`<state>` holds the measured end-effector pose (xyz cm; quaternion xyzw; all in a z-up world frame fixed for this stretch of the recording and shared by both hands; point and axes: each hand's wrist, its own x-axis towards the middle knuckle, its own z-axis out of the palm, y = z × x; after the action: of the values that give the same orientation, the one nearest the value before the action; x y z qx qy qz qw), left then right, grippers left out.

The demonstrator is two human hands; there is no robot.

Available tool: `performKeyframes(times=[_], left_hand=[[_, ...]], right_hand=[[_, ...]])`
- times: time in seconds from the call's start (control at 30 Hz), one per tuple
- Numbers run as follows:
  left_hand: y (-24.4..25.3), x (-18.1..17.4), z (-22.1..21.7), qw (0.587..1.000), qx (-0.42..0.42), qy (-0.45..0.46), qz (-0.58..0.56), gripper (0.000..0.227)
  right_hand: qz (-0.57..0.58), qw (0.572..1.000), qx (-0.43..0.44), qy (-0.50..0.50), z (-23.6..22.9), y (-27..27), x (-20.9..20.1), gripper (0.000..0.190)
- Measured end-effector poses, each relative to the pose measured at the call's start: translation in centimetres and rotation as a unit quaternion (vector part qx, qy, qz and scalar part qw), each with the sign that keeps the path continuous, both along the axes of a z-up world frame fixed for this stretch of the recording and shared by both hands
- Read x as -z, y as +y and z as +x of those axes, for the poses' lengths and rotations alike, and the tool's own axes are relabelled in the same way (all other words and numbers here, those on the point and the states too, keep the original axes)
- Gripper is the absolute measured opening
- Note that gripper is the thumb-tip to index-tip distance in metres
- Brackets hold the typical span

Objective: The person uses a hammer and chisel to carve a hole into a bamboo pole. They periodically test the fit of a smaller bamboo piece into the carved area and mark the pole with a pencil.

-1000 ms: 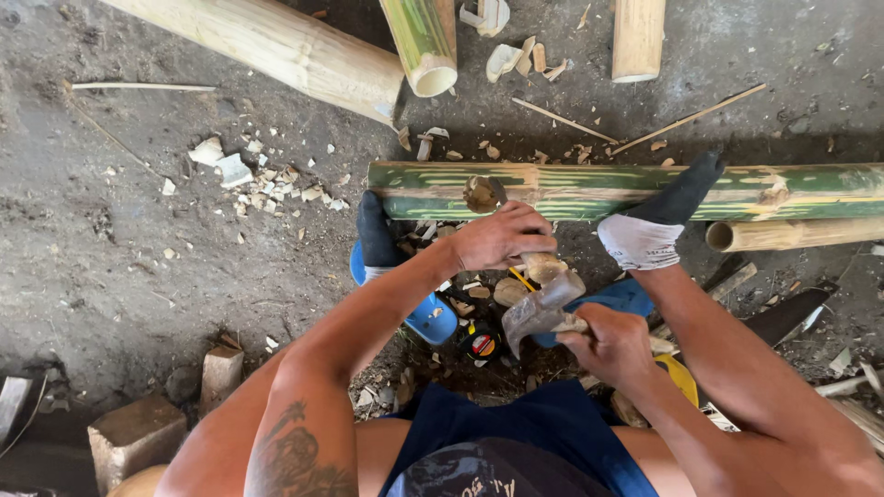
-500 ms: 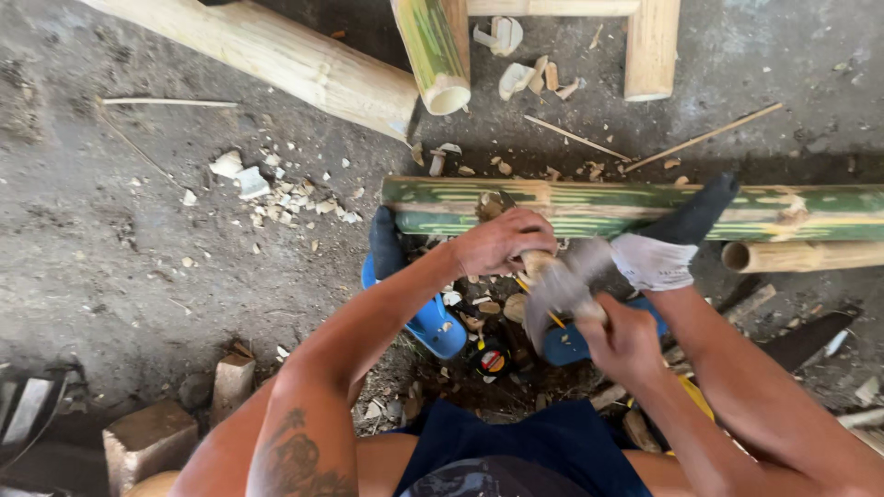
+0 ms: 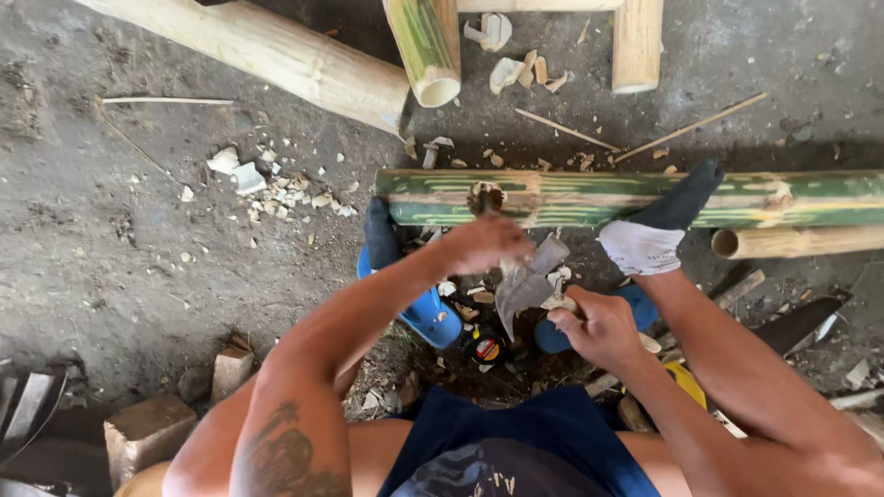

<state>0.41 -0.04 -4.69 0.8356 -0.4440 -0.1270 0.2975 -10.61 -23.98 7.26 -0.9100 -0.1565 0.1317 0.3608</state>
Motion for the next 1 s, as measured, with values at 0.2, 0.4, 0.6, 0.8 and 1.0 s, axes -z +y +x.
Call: performKeyframes(times=[0.2,0.4,0.6,0.8,1.0], left_hand=[[5.3,-3.8,-1.2,0.994,-0.036,0.105,-0.013,0.067],[7.8,-4.1,-2.9,0.997,-0.011,-0.049,-0.062,0.045],[9.2,-1.7,-2.2,0.992,-0.014,-0.1,-0.069,0.046],[9.9,-2.4,-1.6,0.991,-0.025,-0.105,-0.077,0.056],[10.2,-3.8,0.0,0.992,-0.032,-0.046,-0.112,0.061]], right_hand=[[-0.041,0.999,-0.014,-0.011,-1.3,0.9,-1.3,0.041],[-0.049,0.998,-0.025,0.033,-1.5,1.3,-1.0,0.04],[-0.054,0.998,-0.042,0.001,-1.3,1.9,-1.3,0.037],[-0.098,0.993,-0.044,-0.044,-1.2,2.4,-1.7,0.045],[-0.068,0.978,-0.123,-0.156,0.3,4.9,-4.2,0.043]])
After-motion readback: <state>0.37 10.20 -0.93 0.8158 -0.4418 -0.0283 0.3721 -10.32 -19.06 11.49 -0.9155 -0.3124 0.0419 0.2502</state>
